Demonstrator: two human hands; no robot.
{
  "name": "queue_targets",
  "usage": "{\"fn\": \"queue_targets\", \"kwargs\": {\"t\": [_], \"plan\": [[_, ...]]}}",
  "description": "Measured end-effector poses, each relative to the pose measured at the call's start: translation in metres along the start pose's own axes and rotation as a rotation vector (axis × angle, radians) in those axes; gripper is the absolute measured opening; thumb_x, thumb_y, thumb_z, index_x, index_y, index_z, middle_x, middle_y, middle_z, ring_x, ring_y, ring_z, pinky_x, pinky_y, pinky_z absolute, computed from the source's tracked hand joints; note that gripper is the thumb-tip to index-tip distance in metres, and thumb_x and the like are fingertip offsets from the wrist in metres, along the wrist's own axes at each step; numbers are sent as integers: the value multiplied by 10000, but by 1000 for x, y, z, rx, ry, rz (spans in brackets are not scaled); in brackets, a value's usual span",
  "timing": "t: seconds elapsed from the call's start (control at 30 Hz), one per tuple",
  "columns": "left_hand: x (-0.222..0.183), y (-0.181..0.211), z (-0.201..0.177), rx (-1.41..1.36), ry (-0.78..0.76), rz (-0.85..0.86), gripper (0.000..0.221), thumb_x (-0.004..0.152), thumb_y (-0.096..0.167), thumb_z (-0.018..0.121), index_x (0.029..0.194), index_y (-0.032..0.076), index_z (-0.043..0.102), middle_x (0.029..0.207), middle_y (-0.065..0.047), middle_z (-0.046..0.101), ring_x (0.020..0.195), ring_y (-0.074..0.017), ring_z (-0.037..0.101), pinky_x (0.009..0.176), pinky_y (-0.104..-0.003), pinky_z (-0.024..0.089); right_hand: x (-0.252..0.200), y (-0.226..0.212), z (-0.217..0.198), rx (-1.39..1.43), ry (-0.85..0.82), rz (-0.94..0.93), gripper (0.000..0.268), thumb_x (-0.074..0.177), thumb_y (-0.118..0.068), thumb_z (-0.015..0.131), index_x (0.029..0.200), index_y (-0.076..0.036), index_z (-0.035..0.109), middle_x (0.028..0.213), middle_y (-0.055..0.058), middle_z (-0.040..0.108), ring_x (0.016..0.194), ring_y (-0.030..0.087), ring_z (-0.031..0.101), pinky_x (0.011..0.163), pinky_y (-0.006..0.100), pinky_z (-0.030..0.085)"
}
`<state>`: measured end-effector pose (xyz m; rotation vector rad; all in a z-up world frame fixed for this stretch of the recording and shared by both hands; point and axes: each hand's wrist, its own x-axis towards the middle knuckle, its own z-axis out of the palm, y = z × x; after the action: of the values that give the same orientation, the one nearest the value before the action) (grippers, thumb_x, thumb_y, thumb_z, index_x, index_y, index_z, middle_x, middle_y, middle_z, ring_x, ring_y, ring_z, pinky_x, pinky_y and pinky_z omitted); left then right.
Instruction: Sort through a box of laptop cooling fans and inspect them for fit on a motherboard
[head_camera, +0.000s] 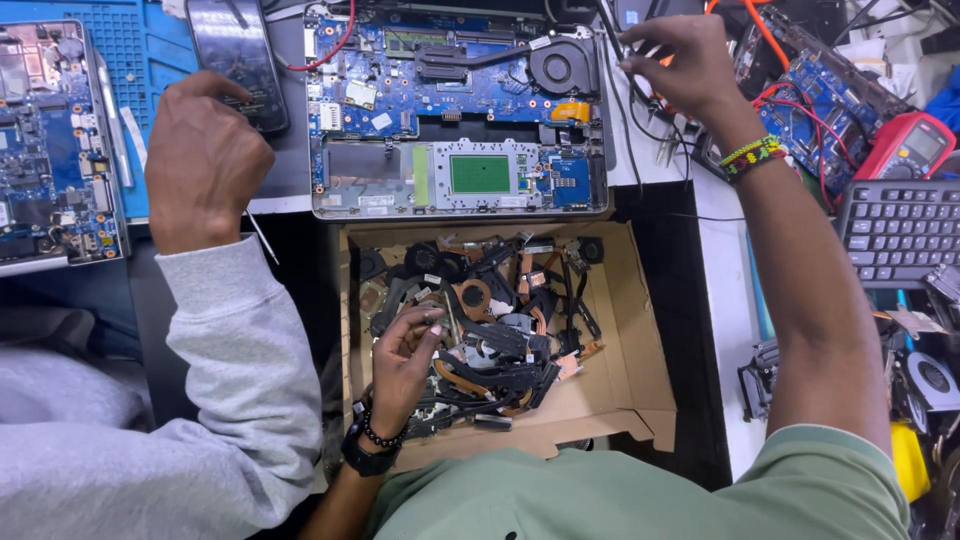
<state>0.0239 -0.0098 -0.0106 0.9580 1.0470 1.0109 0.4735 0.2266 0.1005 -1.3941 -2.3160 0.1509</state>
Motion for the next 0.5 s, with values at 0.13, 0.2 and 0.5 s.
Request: {"fn": "queue_targets", "kwargs": {"t": [0.13,0.2,0.5], "plan": [[0,-3,0,-13,10,-18,200,961,74,657,1135,12,734,1237,-119,681,982,-190,718,854,-290,641,19,-24,7,-57,-124,-60,574,863,-77,937,1372,41,699,1260,240,719,994,331,678,738,423,590],[0,-2,-1,-5,3,15,209,971,67,645,1152,7,729,1237,-125,679,955,-197,722,847,-291,631,28,-27,17,-177,-208,-21,425,992,-159,837,1363,16,724,1061,213,741,942,356,660,759,466,514],[3,-5,-1,-53,-29,27,186,972,35,648,1143,25,721,1220,-111,661,917,-202,744,809,-295,671,31,23,43,-55,-123,-82,410,857,-109,984,1207,27,818,1111,172,735,984,305,700,786,384,551]]}}
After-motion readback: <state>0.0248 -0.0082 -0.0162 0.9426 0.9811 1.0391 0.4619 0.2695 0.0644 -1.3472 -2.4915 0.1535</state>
